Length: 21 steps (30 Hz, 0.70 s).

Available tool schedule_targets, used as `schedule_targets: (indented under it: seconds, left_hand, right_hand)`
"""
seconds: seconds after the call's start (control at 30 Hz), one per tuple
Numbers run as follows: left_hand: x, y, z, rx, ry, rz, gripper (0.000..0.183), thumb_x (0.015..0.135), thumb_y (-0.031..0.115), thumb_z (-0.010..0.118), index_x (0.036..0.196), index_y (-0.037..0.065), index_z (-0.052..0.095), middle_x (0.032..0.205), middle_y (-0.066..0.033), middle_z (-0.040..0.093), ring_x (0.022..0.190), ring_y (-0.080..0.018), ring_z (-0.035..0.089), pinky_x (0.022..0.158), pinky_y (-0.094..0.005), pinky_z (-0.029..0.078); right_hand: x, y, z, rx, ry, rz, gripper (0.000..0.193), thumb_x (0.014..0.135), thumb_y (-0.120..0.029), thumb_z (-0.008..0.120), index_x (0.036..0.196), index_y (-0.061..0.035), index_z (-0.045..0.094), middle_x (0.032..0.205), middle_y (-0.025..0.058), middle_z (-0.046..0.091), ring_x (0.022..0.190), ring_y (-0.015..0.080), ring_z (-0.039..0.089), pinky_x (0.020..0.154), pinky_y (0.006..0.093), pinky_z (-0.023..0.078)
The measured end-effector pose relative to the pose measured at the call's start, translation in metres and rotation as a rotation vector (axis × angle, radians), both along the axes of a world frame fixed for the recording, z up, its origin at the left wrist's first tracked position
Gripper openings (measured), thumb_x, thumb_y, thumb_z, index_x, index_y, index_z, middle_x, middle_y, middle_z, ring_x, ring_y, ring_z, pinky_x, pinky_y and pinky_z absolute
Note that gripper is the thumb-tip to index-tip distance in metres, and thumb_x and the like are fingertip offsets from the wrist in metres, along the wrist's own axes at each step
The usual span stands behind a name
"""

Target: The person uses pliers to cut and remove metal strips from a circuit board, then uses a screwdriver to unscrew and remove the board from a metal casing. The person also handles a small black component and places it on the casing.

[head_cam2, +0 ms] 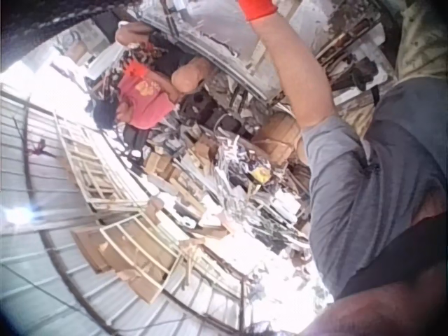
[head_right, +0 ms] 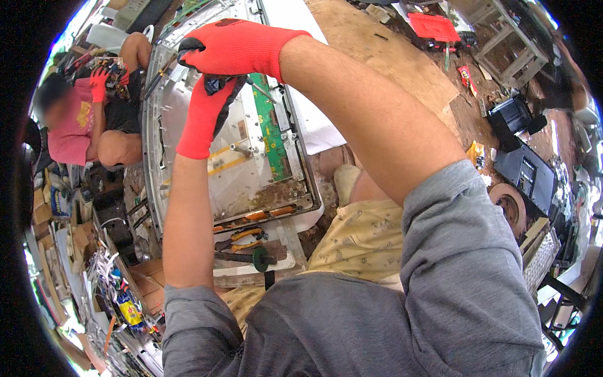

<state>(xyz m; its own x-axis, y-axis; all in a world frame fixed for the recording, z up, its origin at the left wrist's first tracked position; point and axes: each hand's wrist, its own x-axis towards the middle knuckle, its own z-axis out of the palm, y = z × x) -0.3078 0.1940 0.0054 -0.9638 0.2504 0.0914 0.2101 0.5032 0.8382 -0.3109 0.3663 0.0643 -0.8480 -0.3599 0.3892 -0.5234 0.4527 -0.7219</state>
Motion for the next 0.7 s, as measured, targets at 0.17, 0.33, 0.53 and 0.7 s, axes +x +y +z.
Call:
schedule_targets:
  seconds: [0.17,0.33,0.53,0.7]
  left_hand:
    - [-0.002,0.007,-0.008,-0.038,0.123,-0.003,0.035,0.083,0.028,0.077,0.107,0.004,0.066,0.090,-0.0070,0.072,0.077,-0.0130,0.067,0.071,-0.0302,0.052]
    - [-0.006,0.012,-0.003,-0.236,0.251,-0.007,0.035,0.082,0.024,0.077,0.107,0.002,0.066,0.092,-0.0075,0.073,0.083,-0.0139,0.068,0.072,-0.0309,0.051]
    - [0.001,0.008,0.003,-0.094,0.052,0.015,0.037,0.082,0.028,0.076,0.108,0.003,0.067,0.093,-0.0107,0.074,0.089,-0.0255,0.071,0.075,-0.0364,0.053]
    - [-0.010,0.006,-0.004,-0.324,0.416,0.006,0.032,0.080,0.024,0.076,0.103,0.003,0.067,0.088,-0.0090,0.073,0.081,-0.0183,0.071,0.072,-0.0330,0.053]
  right_hand:
    - [-0.002,0.001,-0.002,0.026,0.010,0.024,0.041,0.097,-0.041,0.056,0.127,-0.0149,0.064,0.114,0.0120,0.070,0.106,0.0265,0.066,0.095,0.0361,0.050]
    - [-0.001,-0.001,-0.001,0.008,0.027,0.027,0.041,0.096,-0.040,0.057,0.128,-0.0149,0.063,0.113,0.0111,0.071,0.104,0.0256,0.067,0.094,0.0356,0.051]
    - [-0.004,0.005,-0.005,-0.025,0.047,0.042,0.042,0.094,-0.040,0.058,0.126,-0.0139,0.063,0.112,0.0136,0.070,0.104,0.0290,0.067,0.093,0.0377,0.051]
    - [0.001,0.001,-0.003,-0.054,0.011,0.089,0.046,0.092,-0.043,0.058,0.126,-0.0121,0.063,0.116,0.0171,0.069,0.107,0.0348,0.066,0.095,0.0418,0.051]
